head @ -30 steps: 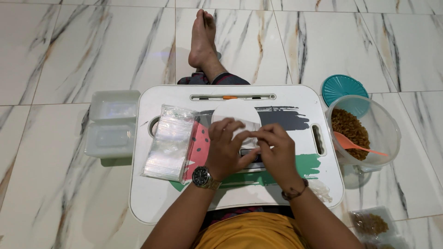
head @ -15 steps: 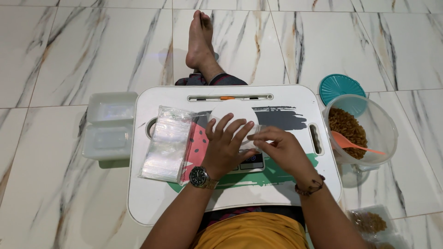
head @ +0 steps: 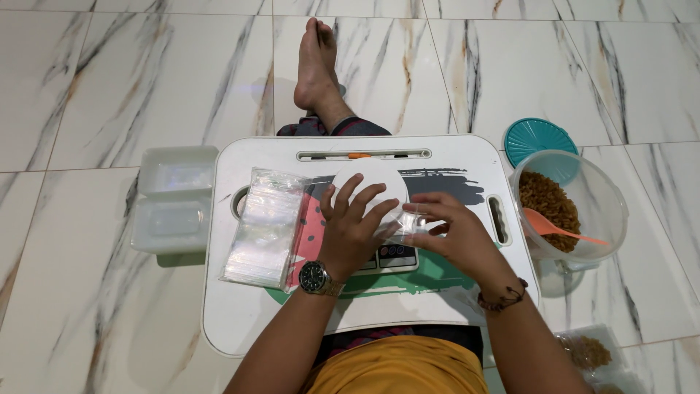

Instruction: Portioning small snacks from a large container into individual plastic bags using a spoon and a digital scale.

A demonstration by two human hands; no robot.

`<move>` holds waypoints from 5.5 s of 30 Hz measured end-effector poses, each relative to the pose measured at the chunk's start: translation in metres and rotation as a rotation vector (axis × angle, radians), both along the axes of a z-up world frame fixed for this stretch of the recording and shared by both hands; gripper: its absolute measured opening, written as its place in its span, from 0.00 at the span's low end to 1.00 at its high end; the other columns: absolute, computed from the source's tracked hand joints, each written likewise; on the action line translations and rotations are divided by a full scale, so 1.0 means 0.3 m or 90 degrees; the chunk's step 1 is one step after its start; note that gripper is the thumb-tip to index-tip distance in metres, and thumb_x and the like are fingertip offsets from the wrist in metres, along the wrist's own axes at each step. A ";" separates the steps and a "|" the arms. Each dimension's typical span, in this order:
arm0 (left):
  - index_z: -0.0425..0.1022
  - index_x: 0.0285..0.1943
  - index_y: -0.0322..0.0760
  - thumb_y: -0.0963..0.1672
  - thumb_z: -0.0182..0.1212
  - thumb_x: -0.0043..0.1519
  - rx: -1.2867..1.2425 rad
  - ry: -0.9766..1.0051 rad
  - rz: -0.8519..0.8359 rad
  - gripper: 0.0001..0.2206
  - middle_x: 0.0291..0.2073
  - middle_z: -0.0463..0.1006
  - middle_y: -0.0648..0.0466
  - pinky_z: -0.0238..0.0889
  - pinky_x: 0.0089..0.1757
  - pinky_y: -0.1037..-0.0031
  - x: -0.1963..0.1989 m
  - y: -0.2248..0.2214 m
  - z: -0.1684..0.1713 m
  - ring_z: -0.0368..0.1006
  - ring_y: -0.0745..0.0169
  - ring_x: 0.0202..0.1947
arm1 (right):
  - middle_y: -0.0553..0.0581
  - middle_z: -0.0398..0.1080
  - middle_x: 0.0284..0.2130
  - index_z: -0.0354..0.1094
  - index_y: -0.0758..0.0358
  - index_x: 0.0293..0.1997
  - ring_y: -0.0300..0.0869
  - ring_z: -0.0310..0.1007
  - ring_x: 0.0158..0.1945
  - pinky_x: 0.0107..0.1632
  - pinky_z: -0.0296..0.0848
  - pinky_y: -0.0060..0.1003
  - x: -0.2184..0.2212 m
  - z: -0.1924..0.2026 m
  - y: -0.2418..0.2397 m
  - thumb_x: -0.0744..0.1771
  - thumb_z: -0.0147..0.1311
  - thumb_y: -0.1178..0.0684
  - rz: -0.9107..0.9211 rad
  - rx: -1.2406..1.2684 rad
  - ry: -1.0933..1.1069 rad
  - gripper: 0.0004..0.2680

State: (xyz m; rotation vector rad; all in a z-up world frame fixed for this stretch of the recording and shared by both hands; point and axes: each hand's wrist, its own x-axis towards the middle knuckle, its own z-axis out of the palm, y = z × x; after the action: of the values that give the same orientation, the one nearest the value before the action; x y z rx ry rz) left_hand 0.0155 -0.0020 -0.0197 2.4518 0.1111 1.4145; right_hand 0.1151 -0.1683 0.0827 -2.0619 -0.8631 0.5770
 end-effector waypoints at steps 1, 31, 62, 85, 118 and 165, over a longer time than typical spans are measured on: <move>0.75 0.62 0.53 0.53 0.74 0.55 -0.002 0.000 0.003 0.25 0.59 0.72 0.56 0.31 0.64 0.47 -0.001 -0.001 0.004 0.58 0.43 0.68 | 0.60 0.72 0.56 0.77 0.58 0.54 0.55 0.77 0.51 0.48 0.78 0.43 0.001 -0.001 -0.003 0.58 0.72 0.54 0.006 0.009 -0.008 0.19; 0.68 0.70 0.47 0.59 0.66 0.56 -0.002 0.040 -0.064 0.34 0.63 0.70 0.53 0.30 0.66 0.47 -0.019 -0.001 -0.003 0.58 0.44 0.69 | 0.60 0.73 0.54 0.78 0.55 0.54 0.51 0.80 0.44 0.46 0.79 0.42 -0.029 -0.030 -0.014 0.60 0.71 0.52 -0.010 0.056 -0.052 0.17; 0.70 0.47 0.21 0.61 0.36 0.71 -0.277 -0.130 -0.043 0.36 0.39 0.74 0.38 0.68 0.54 0.49 -0.072 0.070 -0.004 0.71 0.40 0.41 | 0.62 0.76 0.33 0.79 0.61 0.33 0.54 0.68 0.38 0.45 0.58 0.46 0.828 -0.414 -0.744 0.66 0.48 0.50 -0.347 -0.734 -0.413 0.11; 0.59 0.66 0.23 0.60 0.40 0.71 -0.337 -0.159 -0.081 0.35 0.46 0.72 0.34 0.70 0.48 0.55 -0.078 0.079 -0.063 0.73 0.40 0.42 | 0.53 0.79 0.30 0.80 0.51 0.37 0.50 0.73 0.34 0.49 0.62 0.42 0.744 -0.512 -0.742 0.63 0.50 0.42 -0.337 -0.619 -0.290 0.11; 0.61 0.66 0.37 0.65 0.50 0.66 -0.665 -0.145 -0.297 0.35 0.53 0.69 0.48 0.69 0.56 0.58 -0.066 0.073 0.046 0.70 0.52 0.50 | 0.52 0.78 0.30 0.79 0.53 0.37 0.50 0.75 0.35 0.41 0.72 0.43 0.697 -0.387 -0.718 0.64 0.48 0.46 -0.549 -0.382 -0.209 0.11; 0.65 0.69 0.29 0.60 0.39 0.65 -1.147 0.121 -0.963 0.36 0.59 0.73 0.34 0.67 0.55 0.50 -0.021 0.107 -0.017 0.77 0.39 0.51 | 0.57 0.72 0.24 0.79 0.56 0.42 0.49 0.73 0.34 0.55 0.68 0.54 0.082 0.271 0.114 0.69 0.57 0.49 0.119 -0.063 -0.661 0.06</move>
State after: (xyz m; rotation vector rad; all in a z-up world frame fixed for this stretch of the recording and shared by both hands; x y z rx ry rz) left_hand 0.0090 0.0300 -0.0248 0.5623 -0.2693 0.0111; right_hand 0.1396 -0.1342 0.1640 -2.3555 -1.6276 -0.4530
